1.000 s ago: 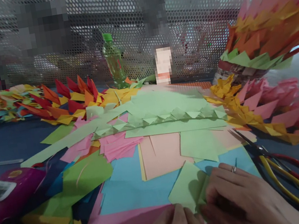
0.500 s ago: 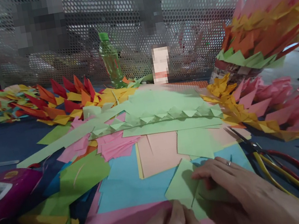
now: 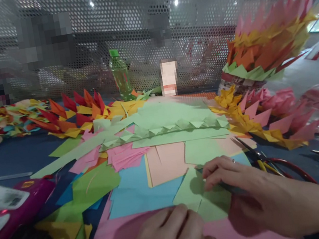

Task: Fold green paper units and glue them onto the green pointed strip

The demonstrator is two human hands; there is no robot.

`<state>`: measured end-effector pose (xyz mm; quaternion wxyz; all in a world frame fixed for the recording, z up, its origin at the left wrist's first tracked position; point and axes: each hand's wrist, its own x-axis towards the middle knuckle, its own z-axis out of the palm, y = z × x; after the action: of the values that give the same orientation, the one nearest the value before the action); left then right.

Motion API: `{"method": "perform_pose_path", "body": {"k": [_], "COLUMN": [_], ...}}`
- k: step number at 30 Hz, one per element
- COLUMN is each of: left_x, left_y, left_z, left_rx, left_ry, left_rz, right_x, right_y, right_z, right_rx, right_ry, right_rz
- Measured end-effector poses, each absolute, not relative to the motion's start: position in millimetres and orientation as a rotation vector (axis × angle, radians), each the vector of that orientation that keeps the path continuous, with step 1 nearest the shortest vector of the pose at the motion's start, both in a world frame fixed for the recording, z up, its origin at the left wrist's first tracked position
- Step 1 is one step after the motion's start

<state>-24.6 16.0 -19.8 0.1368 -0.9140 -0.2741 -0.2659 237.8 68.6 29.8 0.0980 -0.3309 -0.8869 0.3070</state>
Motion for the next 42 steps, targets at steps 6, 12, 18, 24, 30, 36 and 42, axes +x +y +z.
{"method": "perform_pose_path", "body": {"k": [6, 12, 18, 24, 30, 36, 42], "left_x": [-23.0, -23.6, -22.3, -23.8, -24.0, -25.1, -25.1], "left_y": [14.5, 16.4, 14.2, 16.8, 15.9, 15.1, 16.1], "left_z": [-25.8, -30.0, -27.4, -26.0, -24.2, -16.4, -7.8], "left_rx": [-2.606, -2.598, -2.592, -2.635, -2.606, -2.594, -2.534], "left_ry": [-0.852, -0.807, -0.799, -0.801, -0.788, -0.772, -0.719], "left_rz": [-0.854, -0.853, -0.859, -0.776, -0.751, -0.760, -0.890], "right_x": [228.7, 230.3, 228.4, 227.5, 227.0, 224.9, 218.6], "right_y": [67.2, 71.1, 67.1, 57.4, 64.2, 75.8, 58.8], "right_z": [29.1, 18.6, 6.1, 19.2, 21.4, 7.2, 24.7], "right_rx": [-0.969, -1.073, -1.237, -1.130, -0.833, -0.684, -0.489], "right_ry": [-2.601, -2.452, -2.219, -2.093, -2.392, -2.440, -2.775], "right_rz": [0.750, 0.686, 0.911, 1.259, 1.019, 0.547, 0.194]}}
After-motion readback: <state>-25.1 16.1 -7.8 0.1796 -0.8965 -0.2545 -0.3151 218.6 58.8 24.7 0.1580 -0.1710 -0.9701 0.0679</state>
